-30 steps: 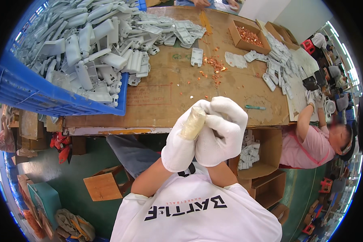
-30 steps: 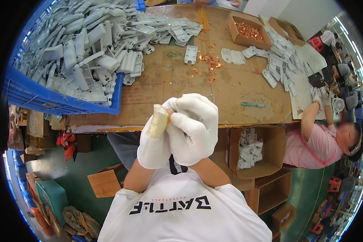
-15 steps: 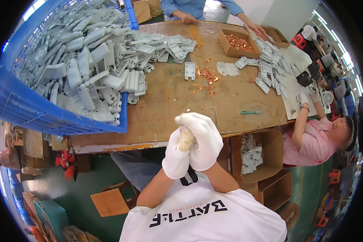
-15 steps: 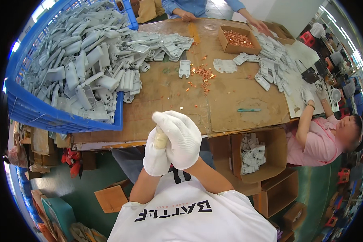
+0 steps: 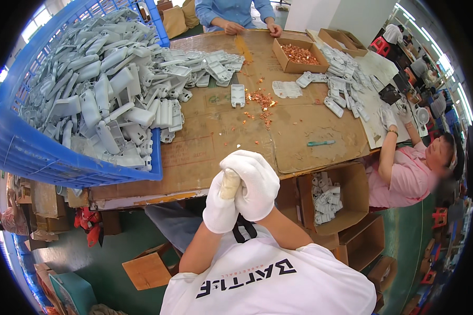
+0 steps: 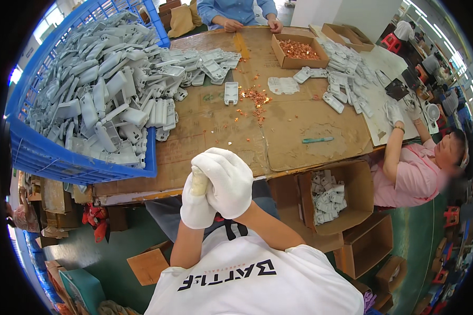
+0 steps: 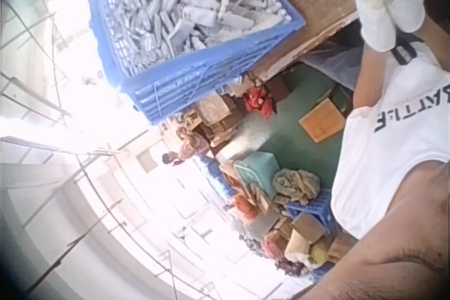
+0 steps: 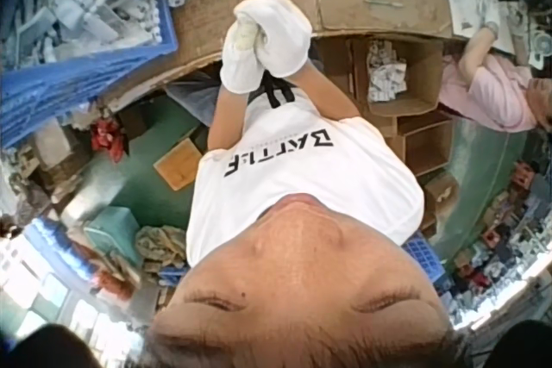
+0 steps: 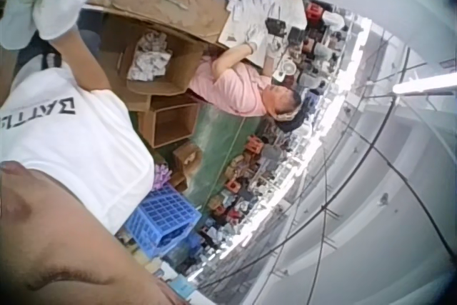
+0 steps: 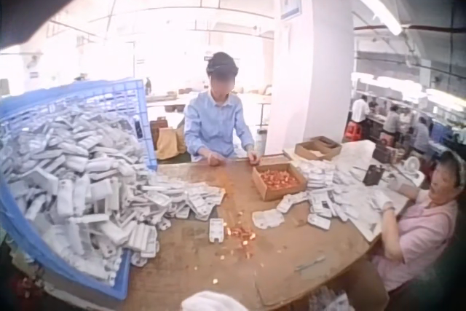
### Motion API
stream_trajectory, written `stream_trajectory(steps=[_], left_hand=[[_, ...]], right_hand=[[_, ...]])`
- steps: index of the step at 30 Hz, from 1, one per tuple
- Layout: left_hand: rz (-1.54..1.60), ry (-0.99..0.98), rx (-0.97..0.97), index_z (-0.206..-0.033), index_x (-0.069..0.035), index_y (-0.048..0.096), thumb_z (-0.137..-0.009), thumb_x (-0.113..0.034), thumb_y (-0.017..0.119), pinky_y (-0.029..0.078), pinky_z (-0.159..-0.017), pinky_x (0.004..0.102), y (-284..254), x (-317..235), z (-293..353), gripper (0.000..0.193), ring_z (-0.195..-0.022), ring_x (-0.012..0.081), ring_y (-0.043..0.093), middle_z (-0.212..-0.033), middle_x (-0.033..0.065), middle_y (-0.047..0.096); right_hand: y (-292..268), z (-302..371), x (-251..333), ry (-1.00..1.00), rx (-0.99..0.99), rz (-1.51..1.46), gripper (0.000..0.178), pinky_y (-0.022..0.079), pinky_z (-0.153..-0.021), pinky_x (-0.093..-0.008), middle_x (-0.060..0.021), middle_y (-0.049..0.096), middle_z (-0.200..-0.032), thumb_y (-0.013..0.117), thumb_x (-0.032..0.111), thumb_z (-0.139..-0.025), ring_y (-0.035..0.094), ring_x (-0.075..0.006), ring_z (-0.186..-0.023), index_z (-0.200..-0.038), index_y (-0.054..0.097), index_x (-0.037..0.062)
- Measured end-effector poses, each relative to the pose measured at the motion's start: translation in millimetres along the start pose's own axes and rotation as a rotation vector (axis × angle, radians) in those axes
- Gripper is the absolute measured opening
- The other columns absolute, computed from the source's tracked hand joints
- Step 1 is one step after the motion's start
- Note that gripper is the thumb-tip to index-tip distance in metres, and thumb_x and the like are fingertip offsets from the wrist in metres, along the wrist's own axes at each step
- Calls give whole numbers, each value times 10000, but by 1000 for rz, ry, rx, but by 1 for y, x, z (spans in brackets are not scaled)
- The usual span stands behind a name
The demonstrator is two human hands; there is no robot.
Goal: The person picks up a plastic housing from a blue crate and a metal contact from the table. They press the metal contact into the housing and place the finished assembly into a cardboard box, repeating the process.
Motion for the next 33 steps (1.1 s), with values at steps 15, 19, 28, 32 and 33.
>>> stream_trajectory(steps=[15,19,28,32,33], left_hand=[[-118,42,-159,-950,-29,592,-970,-427,564,419,-659,207,23,-21,-6,399,-739,47,501,-824,-28,569],[-275,91,-117,-973,-49,579,-999,-459,472,462,-642,225,23,-21,-3,424,-767,60,575,-875,-6,615],[25,10,5,-1127,-24,531,-955,-506,537,412,-757,228,27,-24,-17,512,-836,77,513,-920,6,560],[162,4,42,-1167,-28,512,-926,-591,525,427,-809,264,24,-34,-22,612,-851,135,544,-932,33,579],[257,18,10,-1173,-30,511,-923,-598,525,426,-813,268,22,-35,-23,620,-854,143,545,-934,34,580]], right_hand=[[3,11,-2,-55,-8,138,433,516,-862,-397,-145,638,-1143,679,98,-759,629,-328,-1010,-1170,585,2],[-2,11,2,-44,-33,90,446,513,-873,-418,-148,642,-1153,674,141,-741,627,-325,-1003,-1156,608,-6],[-6,5,-8,-71,-14,115,425,521,-861,-404,-145,649,-1138,716,138,-725,628,-312,-987,-1127,635,25],[-5,9,-11,158,-59,42,437,527,-837,-381,-146,614,-1188,773,123,-754,626,-299,-987,-1151,618,27],[-5,7,-10,129,-90,56,481,529,-838,-377,-155,600,-1212,773,106,-749,624,-301,-992,-1187,592,25]])
Point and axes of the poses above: each hand's wrist, its own z-axis away from the middle knuckle, its own y-axis out of the palm, x = y × z, the point moved 4 cm from there along -z, towards the middle knuckle
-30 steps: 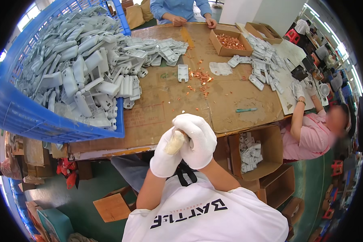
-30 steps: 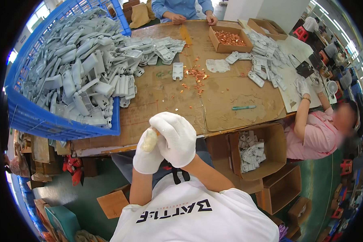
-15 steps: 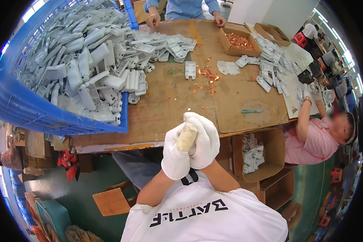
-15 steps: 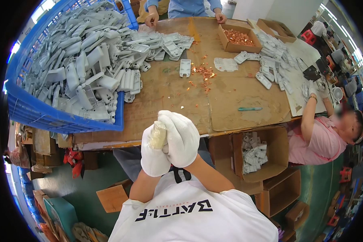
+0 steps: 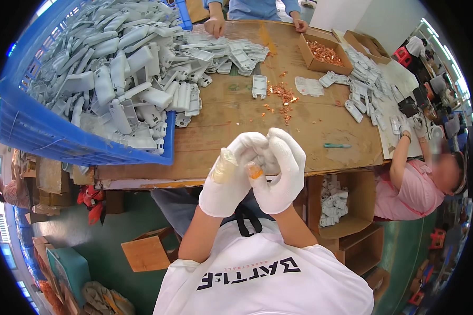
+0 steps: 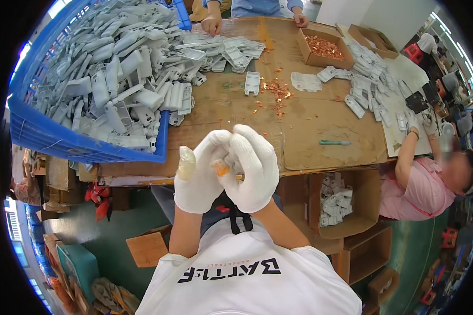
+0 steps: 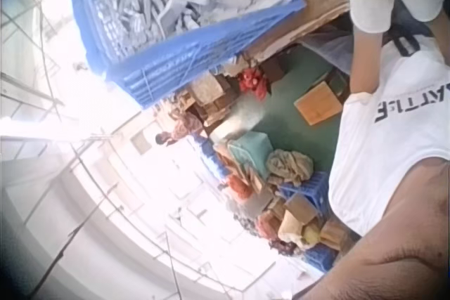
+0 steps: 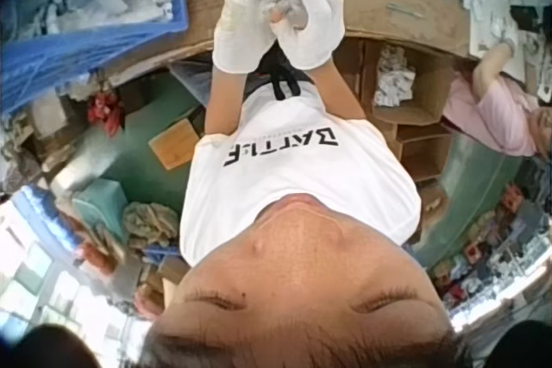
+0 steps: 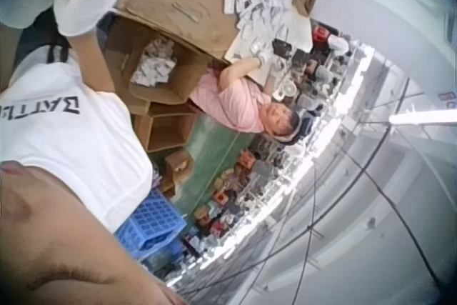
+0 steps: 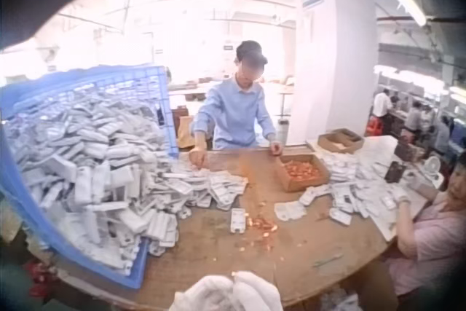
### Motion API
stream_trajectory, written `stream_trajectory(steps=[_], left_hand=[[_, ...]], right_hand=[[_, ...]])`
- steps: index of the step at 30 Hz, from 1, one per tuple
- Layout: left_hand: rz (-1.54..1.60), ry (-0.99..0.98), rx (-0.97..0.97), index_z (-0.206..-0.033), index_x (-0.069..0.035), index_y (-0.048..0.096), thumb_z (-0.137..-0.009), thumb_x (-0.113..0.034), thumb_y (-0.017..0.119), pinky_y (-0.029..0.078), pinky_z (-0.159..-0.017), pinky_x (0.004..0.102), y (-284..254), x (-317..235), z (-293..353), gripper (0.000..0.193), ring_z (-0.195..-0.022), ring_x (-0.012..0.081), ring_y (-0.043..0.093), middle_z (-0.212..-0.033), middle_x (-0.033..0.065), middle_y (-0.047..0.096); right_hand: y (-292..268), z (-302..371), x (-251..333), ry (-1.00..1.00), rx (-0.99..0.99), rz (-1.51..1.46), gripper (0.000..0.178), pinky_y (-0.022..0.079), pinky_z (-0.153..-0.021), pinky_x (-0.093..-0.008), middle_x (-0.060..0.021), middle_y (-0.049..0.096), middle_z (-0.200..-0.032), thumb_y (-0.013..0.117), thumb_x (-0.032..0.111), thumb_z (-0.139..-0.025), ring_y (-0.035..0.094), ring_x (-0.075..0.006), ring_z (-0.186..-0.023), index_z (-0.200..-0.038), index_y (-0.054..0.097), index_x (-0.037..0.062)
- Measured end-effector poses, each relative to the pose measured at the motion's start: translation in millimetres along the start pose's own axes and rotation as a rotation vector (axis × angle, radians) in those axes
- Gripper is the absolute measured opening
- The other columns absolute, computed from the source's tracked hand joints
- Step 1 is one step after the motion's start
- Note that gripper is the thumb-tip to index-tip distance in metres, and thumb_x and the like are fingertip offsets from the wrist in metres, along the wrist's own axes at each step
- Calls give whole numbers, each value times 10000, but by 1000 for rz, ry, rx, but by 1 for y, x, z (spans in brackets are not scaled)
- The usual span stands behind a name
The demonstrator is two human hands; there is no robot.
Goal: The person picks up a plastic housing from a blue crate and a metal contact from the table. They press the metal contact into the housing and place the finished assembly into a cardboard box, repeating the process.
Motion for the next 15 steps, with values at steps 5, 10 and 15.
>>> stream_trajectory(steps=[5,10,15], left_hand=[[-36,45,184,-811,-94,478,-962,-509,527,399,-573,250,-1,-3,-4,444,-626,130,496,-715,14,500],[105,-183,186,-576,-135,332,-1001,-441,485,184,-375,236,2,2,-4,546,-403,70,271,-506,-42,317],[70,-125,126,-544,-172,256,-1051,-339,365,130,-306,234,6,-1,-2,545,-336,58,181,-454,-67,257]], right_hand=[[13,3,-1,122,40,-178,538,476,-927,-358,-152,548,-1280,707,171,-841,597,-270,-1058,-1304,486,9],[10,7,0,20,105,-123,565,491,-927,-401,-186,591,-1232,724,63,-767,610,-336,-1067,-1284,508,-11],[10,13,0,65,150,-184,477,509,-872,-357,-177,652,-1151,671,60,-837,653,-284,-1002,-1281,510,-2]])
Point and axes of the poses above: each hand's wrist, its own z-axis away from the middle knuckle, its own y-axis out of the palm, x = y × z, the point moved 4 cm from there along -z, towards the middle knuckle
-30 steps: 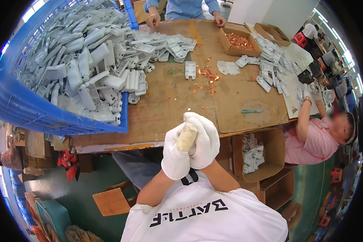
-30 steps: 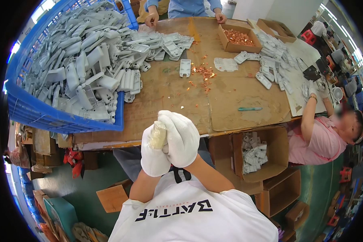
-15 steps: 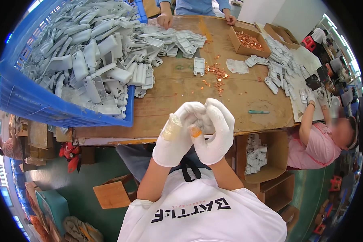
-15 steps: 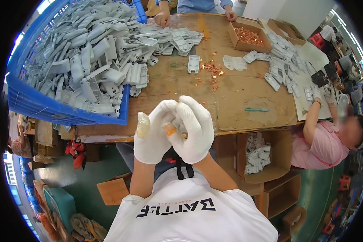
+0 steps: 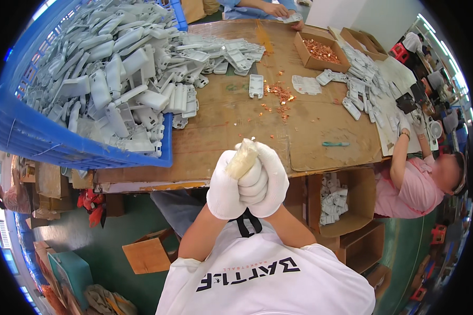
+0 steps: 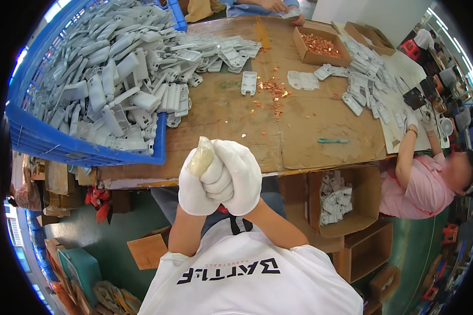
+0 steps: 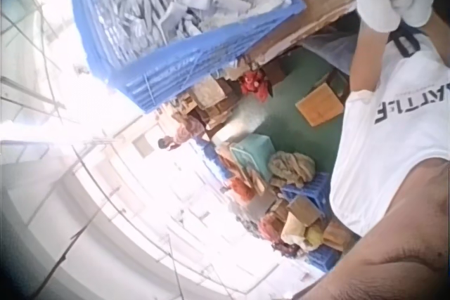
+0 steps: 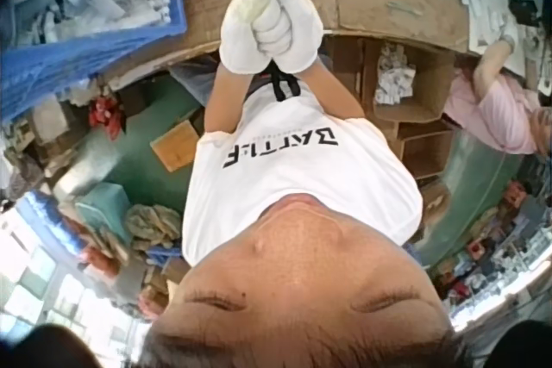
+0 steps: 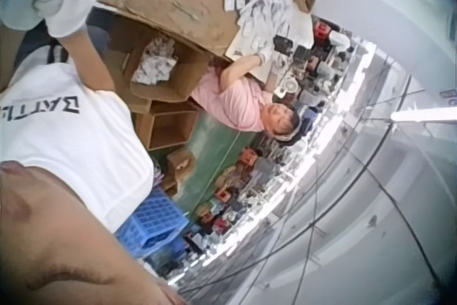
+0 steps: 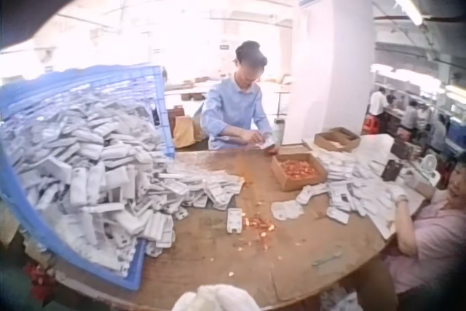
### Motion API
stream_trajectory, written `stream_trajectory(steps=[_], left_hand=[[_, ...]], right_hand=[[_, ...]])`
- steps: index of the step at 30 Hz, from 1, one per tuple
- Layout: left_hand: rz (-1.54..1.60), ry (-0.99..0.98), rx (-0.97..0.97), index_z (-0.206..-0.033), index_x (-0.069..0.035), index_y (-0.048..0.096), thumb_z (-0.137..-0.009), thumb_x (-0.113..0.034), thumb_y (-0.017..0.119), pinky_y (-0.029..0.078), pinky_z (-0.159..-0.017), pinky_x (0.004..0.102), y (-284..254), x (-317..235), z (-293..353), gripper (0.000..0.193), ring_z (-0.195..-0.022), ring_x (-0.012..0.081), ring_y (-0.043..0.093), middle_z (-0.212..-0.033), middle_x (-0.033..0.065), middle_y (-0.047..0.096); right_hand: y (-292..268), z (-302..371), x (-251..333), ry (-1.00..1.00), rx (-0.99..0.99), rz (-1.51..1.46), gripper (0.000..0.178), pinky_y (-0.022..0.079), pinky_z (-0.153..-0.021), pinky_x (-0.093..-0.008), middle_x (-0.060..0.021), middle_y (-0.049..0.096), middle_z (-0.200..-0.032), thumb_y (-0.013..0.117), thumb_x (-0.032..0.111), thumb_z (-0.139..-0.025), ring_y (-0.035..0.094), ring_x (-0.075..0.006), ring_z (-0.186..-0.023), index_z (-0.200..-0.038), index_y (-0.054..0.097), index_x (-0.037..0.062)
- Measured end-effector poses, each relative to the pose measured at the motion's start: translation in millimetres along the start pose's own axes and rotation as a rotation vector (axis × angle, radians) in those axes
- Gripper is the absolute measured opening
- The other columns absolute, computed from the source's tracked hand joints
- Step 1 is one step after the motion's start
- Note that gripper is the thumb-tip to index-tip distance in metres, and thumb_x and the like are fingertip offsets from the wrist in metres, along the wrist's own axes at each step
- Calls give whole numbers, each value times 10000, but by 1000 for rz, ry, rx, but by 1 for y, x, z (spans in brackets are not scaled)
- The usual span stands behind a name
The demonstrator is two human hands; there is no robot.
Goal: The person picks up a plastic housing from a blue crate and a metal contact from the table. They press the metal contact into the housing and place the finished assembly into a cardboard box, repeating the process.
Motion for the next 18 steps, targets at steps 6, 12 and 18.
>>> stream_trajectory(steps=[6,12,18], left_hand=[[-21,77,-27,-541,-175,240,-1054,-332,343,121,-310,247,-4,4,2,546,-337,69,171,-450,-63,244],[95,49,-30,-530,-182,220,-1056,-390,318,111,-303,251,-18,8,-1,574,-331,76,156,-447,-63,209],[112,1,77,-586,-150,281,-1033,-491,342,187,-353,254,-15,6,0,565,-382,91,225,-499,-48,251]], right_hand=[[1,6,-3,1,1,-37,563,513,-849,-422,-206,633,-1111,733,93,-687,632,-381,-972,-1214,577,-29],[3,1,2,-115,-39,43,592,515,-836,-414,-177,638,-1083,713,61,-708,637,-357,-955,-1269,538,-9],[2,3,-2,30,-12,-16,557,516,-816,-383,-155,634,-1044,700,47,-766,642,-316,-919,-1293,523,7]])
Point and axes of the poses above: each hand's wrist, its own z-axis away from the middle knuckle, its own y-axis out of the palm, x = y × z, the point moved 4 cm from there along -z, towards the middle knuckle
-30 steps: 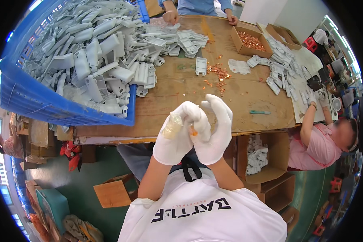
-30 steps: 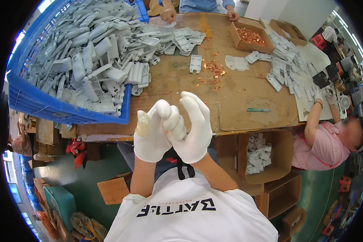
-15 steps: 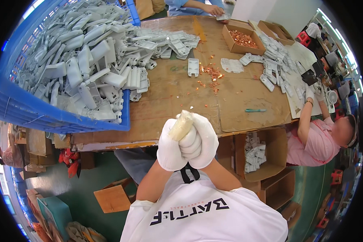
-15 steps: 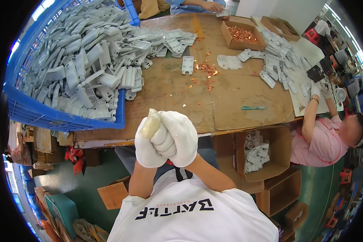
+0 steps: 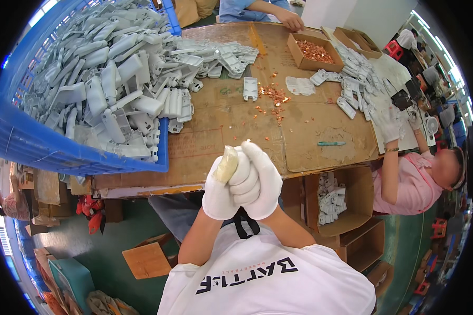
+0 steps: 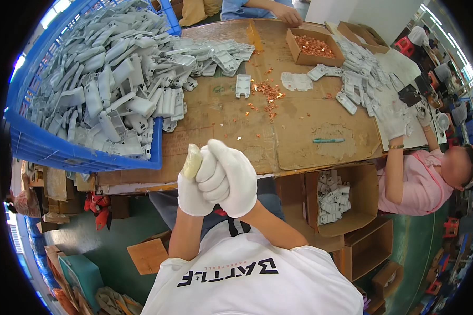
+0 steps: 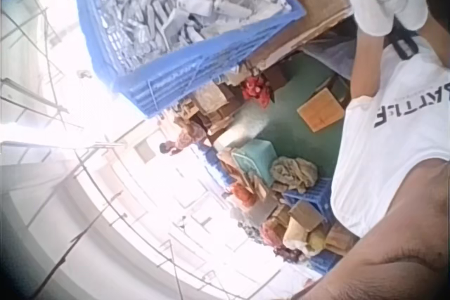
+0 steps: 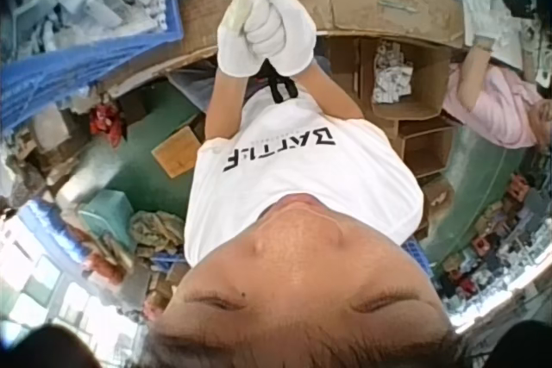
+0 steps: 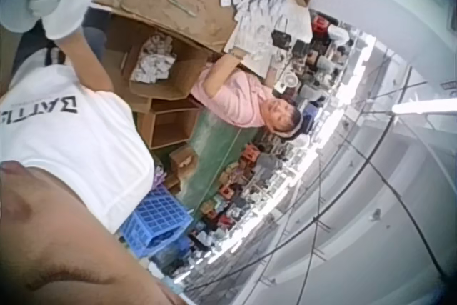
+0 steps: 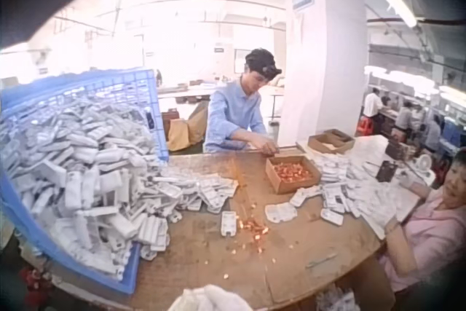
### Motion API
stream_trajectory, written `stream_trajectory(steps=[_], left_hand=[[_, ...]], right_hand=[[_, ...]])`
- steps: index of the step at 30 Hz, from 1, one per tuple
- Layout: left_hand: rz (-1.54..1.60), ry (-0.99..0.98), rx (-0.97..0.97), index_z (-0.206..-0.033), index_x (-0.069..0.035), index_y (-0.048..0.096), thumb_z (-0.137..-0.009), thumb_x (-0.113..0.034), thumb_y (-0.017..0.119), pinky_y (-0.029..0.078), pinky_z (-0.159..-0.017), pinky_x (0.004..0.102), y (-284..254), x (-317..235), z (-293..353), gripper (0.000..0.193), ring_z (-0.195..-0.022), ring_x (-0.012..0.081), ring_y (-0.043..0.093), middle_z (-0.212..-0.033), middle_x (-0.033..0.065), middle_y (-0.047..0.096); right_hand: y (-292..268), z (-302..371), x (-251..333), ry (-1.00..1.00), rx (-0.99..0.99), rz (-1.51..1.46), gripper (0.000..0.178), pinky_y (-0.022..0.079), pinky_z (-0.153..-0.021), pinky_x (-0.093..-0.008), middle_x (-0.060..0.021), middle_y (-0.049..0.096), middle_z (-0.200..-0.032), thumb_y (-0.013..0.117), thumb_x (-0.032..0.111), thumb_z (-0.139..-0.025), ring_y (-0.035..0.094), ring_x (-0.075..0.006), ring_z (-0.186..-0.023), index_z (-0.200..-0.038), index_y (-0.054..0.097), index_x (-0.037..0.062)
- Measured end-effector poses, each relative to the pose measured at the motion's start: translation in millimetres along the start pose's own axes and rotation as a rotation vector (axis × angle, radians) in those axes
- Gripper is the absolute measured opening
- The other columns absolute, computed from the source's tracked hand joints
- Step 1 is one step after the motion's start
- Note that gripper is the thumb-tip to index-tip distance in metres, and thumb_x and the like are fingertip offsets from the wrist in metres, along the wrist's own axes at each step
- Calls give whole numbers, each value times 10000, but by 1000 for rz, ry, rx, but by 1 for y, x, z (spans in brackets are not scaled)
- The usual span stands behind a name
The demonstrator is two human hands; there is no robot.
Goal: The person picks up a plastic housing from a blue crate and a metal contact from the table. They press the metal contact into the housing and place the finished assembly into a cardboard box, repeating the process.
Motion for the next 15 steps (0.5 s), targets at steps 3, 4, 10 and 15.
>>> stream_trajectory(steps=[3,4,10,15], left_hand=[[66,-9,100,-751,-87,436,-1003,-565,349,382,-514,268,0,5,0,547,-561,151,441,-668,33,448],[-22,32,33,-837,-69,472,-994,-586,348,414,-582,281,4,3,-1,554,-655,171,486,-745,55,486],[-90,98,-202,-976,-53,526,-983,-603,353,446,-691,295,10,-2,-3,576,-807,186,535,-883,79,534],[-145,109,34,-562,-142,293,-1042,-477,276,229,-405,290,-4,-4,3,585,-430,135,263,-521,-13,318]], right_hand=[[0,3,-7,191,-42,-91,593,513,-816,-332,-106,626,-1018,715,56,-808,642,-226,-904,-1347,473,15],[-1,1,-7,189,-38,-96,593,513,-816,-332,-106,626,-1018,715,56,-808,642,-226,-904,-1347,473,15],[3,2,-14,306,-18,-165,668,502,-888,-308,-137,557,-1263,718,70,-803,603,-229,-1061,-1394,408,50],[22,6,-17,491,-14,-607,493,494,-889,-296,-104,605,-1192,599,13,-870,607,-204,-1061,-1344,470,52]])
Point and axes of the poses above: each hand's wrist, its own z-axis away from the middle knuckle, its own y-axis out of the palm, x = y × z, the point moved 4 cm from there along -z, towards the middle knuckle
